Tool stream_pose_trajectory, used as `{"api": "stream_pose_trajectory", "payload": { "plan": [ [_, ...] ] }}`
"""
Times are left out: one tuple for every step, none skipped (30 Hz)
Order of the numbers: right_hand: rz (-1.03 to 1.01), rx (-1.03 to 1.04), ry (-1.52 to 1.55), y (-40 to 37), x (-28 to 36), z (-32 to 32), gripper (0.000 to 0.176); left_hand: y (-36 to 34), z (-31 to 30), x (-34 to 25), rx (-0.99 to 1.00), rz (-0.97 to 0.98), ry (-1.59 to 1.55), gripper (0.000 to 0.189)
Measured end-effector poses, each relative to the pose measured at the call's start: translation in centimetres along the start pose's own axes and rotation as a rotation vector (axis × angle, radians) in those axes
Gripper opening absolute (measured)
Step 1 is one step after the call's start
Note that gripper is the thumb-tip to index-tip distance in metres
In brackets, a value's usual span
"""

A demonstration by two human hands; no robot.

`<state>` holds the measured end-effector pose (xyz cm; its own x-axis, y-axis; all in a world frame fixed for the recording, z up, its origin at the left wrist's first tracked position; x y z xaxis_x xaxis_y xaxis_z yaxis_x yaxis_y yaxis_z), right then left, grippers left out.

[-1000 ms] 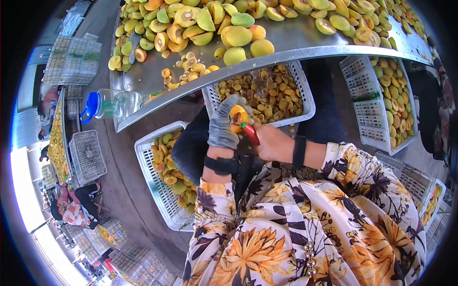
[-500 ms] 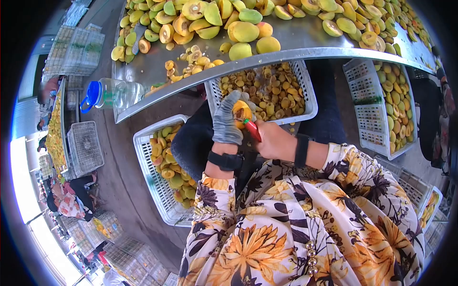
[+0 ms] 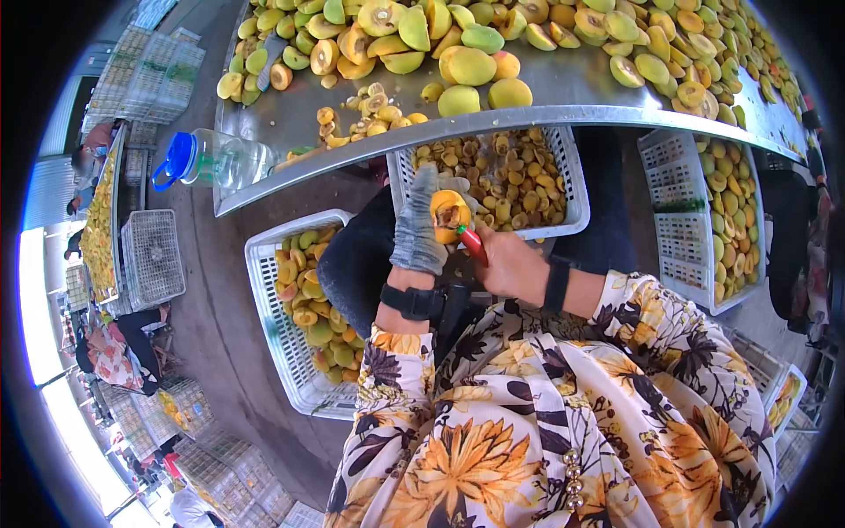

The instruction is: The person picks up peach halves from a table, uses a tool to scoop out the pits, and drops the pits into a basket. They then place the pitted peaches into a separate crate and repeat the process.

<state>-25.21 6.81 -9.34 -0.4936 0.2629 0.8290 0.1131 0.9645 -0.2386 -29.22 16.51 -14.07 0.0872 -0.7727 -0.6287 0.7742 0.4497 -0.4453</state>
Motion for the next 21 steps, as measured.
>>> {"api": "stream_pose_trajectory", "payload": {
  "plan": [
    [-0.031, -0.029, 0.103, 0.1, 0.2, -0.1, 0.022, -0.1, 0.6, 0.0, 0.066, -0.054, -0.020, 0.050],
    [-0.036, -0.028, 0.100, 0.3, 0.2, -0.1, 0.022, -0.3, 0.8, -0.4, 0.066, -0.049, -0.019, 0.050],
    [0.004, 0.023, 0.187, 0.4, 0.4, -0.1, 0.021, -0.8, 1.5, -1.1, 0.109, -0.007, -0.028, 0.055],
    [0.044, 0.075, 0.274, 0.4, 0.6, 0.0, 0.021, -1.1, 2.0, -1.6, 0.153, 0.034, -0.035, 0.061],
    [0.040, 0.073, 0.276, 0.4, 0.9, -0.3, 0.021, -0.9, 1.6, -1.4, 0.186, 0.032, -0.048, 0.060],
    [0.134, 0.156, 0.406, 0.3, 0.4, 0.4, 0.020, -0.7, 1.2, -1.0, 0.187, 0.030, -0.045, 0.060],
    [0.227, 0.241, 0.535, 0.0, 0.0, 1.3, 0.019, -0.4, 0.4, -0.9, 0.119, 0.062, -0.033, 0.057],
    [0.227, 0.239, 0.534, 0.0, 0.2, 1.2, 0.019, -0.2, -0.4, -0.7, 0.051, 0.094, -0.023, 0.053],
    [0.249, 0.240, 0.536, -0.1, 0.3, 1.4, 0.018, 0.0, -0.4, -0.1, 0.052, 0.094, -0.024, 0.053],
    [0.272, 0.241, 0.538, -0.1, 0.3, 1.5, 0.017, -0.1, -0.7, -0.6, 0.007, 0.224, 0.066, 0.050],
    [0.273, 0.240, 0.536, -0.1, 0.3, 1.5, 0.017, -0.4, -1.1, -1.3, -0.037, 0.353, 0.157, 0.046],
    [0.298, 0.270, 0.612, -0.3, 0.1, 1.9, 0.016, -0.5, -0.6, -1.4, -0.033, 0.353, 0.155, 0.046],
    [0.324, 0.298, 0.689, -0.4, 0.0, 2.3, 0.015, -0.6, -0.6, -0.9, -0.068, 0.281, 0.122, 0.041],
    [0.328, 0.292, 0.690, -0.4, -0.1, 2.3, 0.015, -0.7, -0.5, -0.4, -0.103, 0.205, 0.090, 0.036],
    [0.404, 0.305, 0.775, -0.6, -0.5, 2.8, 0.013, -0.9, 0.2, -0.7, -0.095, 0.205, 0.086, 0.034],
    [0.479, 0.317, 0.861, -0.7, -0.9, 3.4, 0.010, -0.6, 0.3, -0.4, -0.090, 0.200, 0.087, 0.034],
    [0.482, 0.310, 0.865, -0.5, -1.1, 3.6, 0.010, -0.5, -0.4, -0.4, -0.160, 0.253, 0.085, 0.034],
    [0.507, 0.299, 0.853, -0.3, -1.6, 4.0, 0.008, -0.4, -1.4, -0.3, -0.229, 0.303, 0.085, 0.034],
    [0.533, 0.288, 0.841, -0.1, -2.2, 4.4, 0.005, 0.4, -2.4, 0.1, -0.247, 0.345, 0.072, 0.036],
    [0.539, 0.277, 0.850, 0.4, -2.6, 4.9, 0.005, 1.1, -3.6, 0.8, -0.239, 0.333, 0.075, 0.036],
    [0.550, 0.270, 0.746, 0.9, -3.0, 5.0, 0.005, 1.5, -4.5, 1.5, -0.248, 0.270, 0.046, 0.036]
  ]
}}
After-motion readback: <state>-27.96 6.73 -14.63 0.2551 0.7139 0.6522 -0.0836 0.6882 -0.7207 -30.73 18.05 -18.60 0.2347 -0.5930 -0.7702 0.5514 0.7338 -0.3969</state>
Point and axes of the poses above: each hand's wrist, its own y-axis towards the middle knuckle, its own z-axis out of the palm, x = y × z, the point moved 9 cm from there along y, towards the middle knuckle, and after that the axes turned 9 degrees about x, right-handed, at the moved point
